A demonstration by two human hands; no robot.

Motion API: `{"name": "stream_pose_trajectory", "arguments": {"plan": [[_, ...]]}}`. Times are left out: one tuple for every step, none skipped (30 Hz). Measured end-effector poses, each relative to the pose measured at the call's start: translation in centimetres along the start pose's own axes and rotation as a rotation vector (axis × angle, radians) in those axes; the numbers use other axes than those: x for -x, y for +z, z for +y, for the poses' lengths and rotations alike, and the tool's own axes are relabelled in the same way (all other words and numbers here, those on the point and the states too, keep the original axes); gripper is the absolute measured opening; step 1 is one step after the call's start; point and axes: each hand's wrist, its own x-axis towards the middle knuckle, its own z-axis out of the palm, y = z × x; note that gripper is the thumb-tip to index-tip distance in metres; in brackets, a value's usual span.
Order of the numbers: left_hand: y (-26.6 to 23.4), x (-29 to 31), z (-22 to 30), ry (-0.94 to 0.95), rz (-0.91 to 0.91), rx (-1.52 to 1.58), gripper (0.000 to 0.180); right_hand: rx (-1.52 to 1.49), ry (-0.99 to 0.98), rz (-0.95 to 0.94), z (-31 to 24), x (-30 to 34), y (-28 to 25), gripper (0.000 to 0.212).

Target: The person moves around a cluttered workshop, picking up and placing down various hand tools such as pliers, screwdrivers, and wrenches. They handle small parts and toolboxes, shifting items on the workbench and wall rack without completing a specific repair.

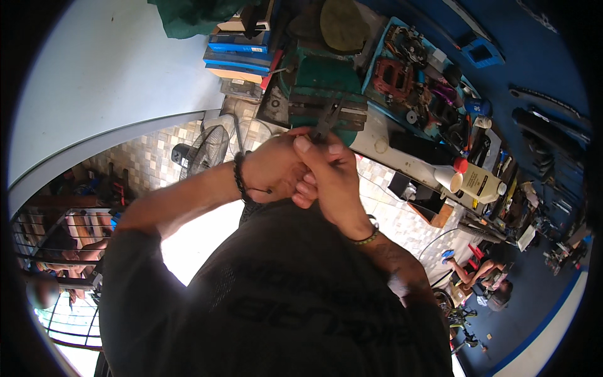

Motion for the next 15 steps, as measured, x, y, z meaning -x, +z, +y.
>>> {"name": "stream_pose_trajectory", "arguments": {"plan": [[-0.3, 0.2, 0.6, -0.024, -0.005, -0.056, 0.030, -0.028, -0.027, 0.015, 0.5, -0.2, 0.4, 0.025], [-0.9, 0.5, 1.1, -0.079, -0.003, -0.048, 0.031, -0.054, -0.048, 0.026, 1.1, -0.4, 0.9, 0.025], [-1.4, 0.7, 1.7, -0.135, -0.002, -0.041, 0.031, -0.081, -0.070, 0.037, 1.5, -0.5, 1.2, 0.025], [-1.6, 0.8, 2.0, -0.192, 0.000, -0.034, 0.032, -0.044, -0.076, 0.038, 1.4, -0.5, 1.3, 0.026], [-1.5, 0.9, 2.2, -0.206, 0.000, -0.052, 0.031, -0.006, -0.085, 0.041, 1.0, -0.5, 1.6, 0.026], [-1.3, 0.8, 1.9, -0.178, 0.021, -0.023, 0.030, 0.032, -0.094, 0.043, 0.8, -0.4, 1.7, 0.027], [-1.0, 0.8, 1.4, -0.150, 0.042, 0.006, 0.029, 0.020, -0.052, 0.011, 0.6, -0.3, 1.4, 0.027], [-0.6, 0.8, 1.0, -0.122, 0.064, 0.032, 0.028, 0.007, -0.013, -0.021, 0.1, -0.2, 0.7, 0.026], [-0.3, 0.6, 0.4, -0.074, 0.033, 0.049, 0.028, -0.006, 0.027, -0.054, -0.4, 0.0, 0.1, 0.026], [0.0, 0.3, -0.3, -0.026, 0.001, 0.066, 0.028, 0.026, 0.051, -0.079, -0.9, 0.0, -0.5, 0.026], [0.2, 0.0, -0.7, 0.019, -0.032, 0.081, 0.029, 0.057, 0.074, -0.101, -1.5, 0.0, -1.1, 0.025], [0.3, 0.0, -0.7, 0.023, -0.008, 0.092, 0.028, 0.089, 0.097, -0.123, -1.8, 0.0, -1.3, 0.025], [0.5, 0.0, -0.7, 0.027, 0.016, 0.103, 0.027, 0.080, 0.084, -0.132, -1.9, 0.0, -1.1, 0.024], [0.7, -0.1, -0.7, 0.028, 0.039, 0.112, 0.026, 0.067, 0.028, -0.091, -1.5, 0.0, -1.0, 0.024], [0.6, 0.1, -0.3, -0.003, 0.044, 0.057, 0.026, 0.058, -0.025, -0.053, -0.7, -0.1, -0.5, 0.024]]}}
